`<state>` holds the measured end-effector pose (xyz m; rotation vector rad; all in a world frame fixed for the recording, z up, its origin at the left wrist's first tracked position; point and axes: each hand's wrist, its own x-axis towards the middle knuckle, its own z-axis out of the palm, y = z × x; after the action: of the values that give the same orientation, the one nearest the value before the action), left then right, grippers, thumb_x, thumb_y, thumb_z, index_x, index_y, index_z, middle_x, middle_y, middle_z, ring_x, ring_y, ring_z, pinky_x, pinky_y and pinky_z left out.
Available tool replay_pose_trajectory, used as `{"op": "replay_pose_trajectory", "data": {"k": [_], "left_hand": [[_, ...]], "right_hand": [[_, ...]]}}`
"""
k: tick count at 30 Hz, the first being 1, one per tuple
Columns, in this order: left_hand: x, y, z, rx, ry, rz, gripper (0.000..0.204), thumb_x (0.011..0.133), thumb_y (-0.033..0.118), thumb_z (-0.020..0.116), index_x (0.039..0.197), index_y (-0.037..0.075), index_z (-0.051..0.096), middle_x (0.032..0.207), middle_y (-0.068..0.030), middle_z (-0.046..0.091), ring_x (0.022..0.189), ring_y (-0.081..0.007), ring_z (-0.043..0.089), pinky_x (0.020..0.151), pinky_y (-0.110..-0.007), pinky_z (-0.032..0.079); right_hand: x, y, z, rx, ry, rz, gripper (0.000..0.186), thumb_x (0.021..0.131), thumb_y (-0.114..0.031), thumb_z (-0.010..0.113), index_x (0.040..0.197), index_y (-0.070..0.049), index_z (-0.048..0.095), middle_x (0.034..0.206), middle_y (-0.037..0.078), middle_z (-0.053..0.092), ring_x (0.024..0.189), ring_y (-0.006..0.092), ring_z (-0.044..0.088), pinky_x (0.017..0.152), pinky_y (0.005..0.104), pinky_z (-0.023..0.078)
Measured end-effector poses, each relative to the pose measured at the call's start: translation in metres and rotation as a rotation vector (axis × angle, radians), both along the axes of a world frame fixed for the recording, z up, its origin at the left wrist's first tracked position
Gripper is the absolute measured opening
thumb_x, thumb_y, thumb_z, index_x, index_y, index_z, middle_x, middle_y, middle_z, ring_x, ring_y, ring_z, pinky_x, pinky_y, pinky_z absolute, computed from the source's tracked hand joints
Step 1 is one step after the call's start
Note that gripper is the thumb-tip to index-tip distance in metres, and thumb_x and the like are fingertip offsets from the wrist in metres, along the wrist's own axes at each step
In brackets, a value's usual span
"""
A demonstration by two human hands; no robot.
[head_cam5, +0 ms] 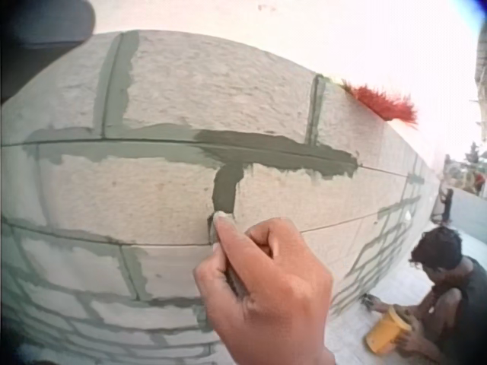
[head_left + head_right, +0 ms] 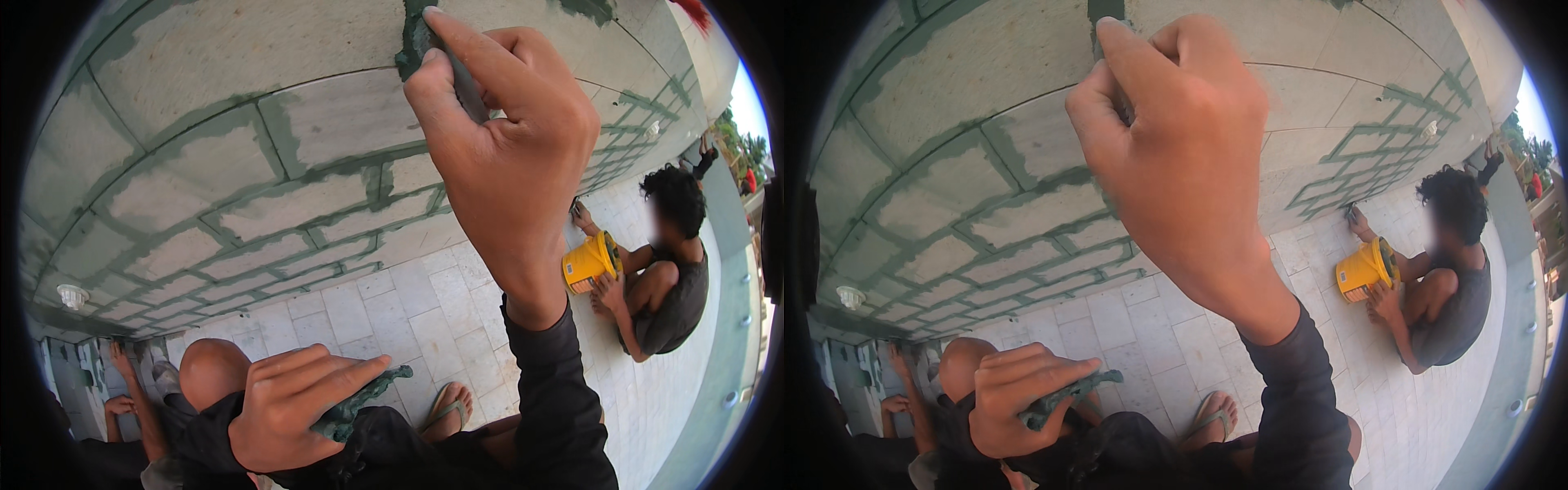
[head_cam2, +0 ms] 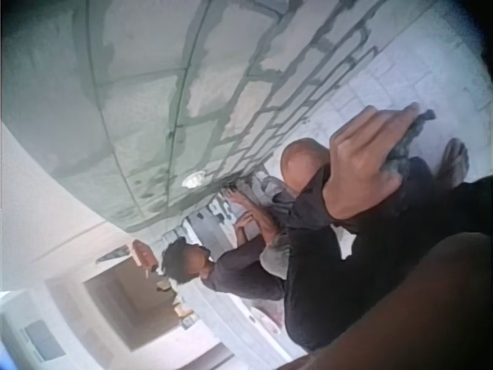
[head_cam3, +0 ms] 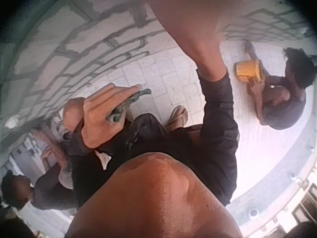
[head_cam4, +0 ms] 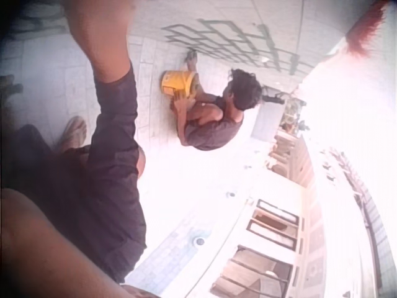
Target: The person applies green grout into the joints of a stone block wall using a small spreader and their fingers.
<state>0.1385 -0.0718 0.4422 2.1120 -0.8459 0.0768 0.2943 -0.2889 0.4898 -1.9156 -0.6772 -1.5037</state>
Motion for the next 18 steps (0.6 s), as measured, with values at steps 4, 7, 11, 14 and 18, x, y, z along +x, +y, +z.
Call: {"op": "replay_pose_trajectory", "data": {"k": [4,7,11,14,18], "left_hand": [[0.002,0.001,0.001,-0.011,-0.018,0.033,0.062,0.058,-0.006,0.076,0.12,-0.003,0.077,0.09,-0.0139,0.076,0.072,-0.0248,0.07,0.062,-0.033,0.056],[0.001,0.001,0.003,-0.023,-0.01,0.059,0.057,0.059,-0.013,0.074,0.115,-0.004,0.078,0.086,-0.0154,0.077,0.071,-0.0259,0.073,0.061,-0.032,0.055],[-0.001,0.001,0.005,-0.013,-0.011,0.059,0.056,0.059,-0.013,0.073,0.115,-0.005,0.078,0.086,-0.015,0.077,0.07,-0.0256,0.073,0.061,-0.032,0.054],[-0.004,0.001,0.006,-0.044,-0.031,0.044,0.056,0.059,-0.013,0.073,0.115,-0.005,0.077,0.085,-0.0148,0.077,0.07,-0.0253,0.072,0.06,-0.032,0.054],[-0.007,0.003,0.007,-0.033,-0.038,0.049,0.056,0.059,-0.013,0.073,0.114,-0.005,0.078,0.083,-0.0146,0.077,0.07,-0.0248,0.073,0.059,-0.031,0.054]], "right_hand": [[0.003,0.016,-0.015,-0.045,0.014,-0.033,0.03,0.082,-0.001,0.077,0.112,0.002,0.075,0.086,0.013,0.054,0.065,0.0258,0.057,0.056,0.0377,0.048],[0.002,0.018,-0.031,-0.037,0.067,-0.029,0.03,0.082,0.0,0.077,0.112,0.002,0.075,0.086,0.012,0.054,0.065,0.0248,0.057,0.056,0.0374,0.048],[-0.005,0.009,-0.041,-0.006,0.166,-0.004,0.03,0.082,0.0,0.077,0.113,0.002,0.077,0.086,0.011,0.059,0.065,0.0227,0.059,0.057,0.0353,0.048],[-0.007,0.001,-0.043,0.113,0.151,0.047,0.032,0.084,0.0,0.077,0.117,0.0,0.078,0.09,0.011,0.066,0.067,0.0193,0.061,0.059,0.0326,0.049],[0.0,0.011,-0.055,0.209,0.035,0.075,0.037,0.087,0.001,0.079,0.123,-0.003,0.078,0.095,0.01,0.071,0.071,0.0156,0.063,0.061,0.0294,0.049]]}}
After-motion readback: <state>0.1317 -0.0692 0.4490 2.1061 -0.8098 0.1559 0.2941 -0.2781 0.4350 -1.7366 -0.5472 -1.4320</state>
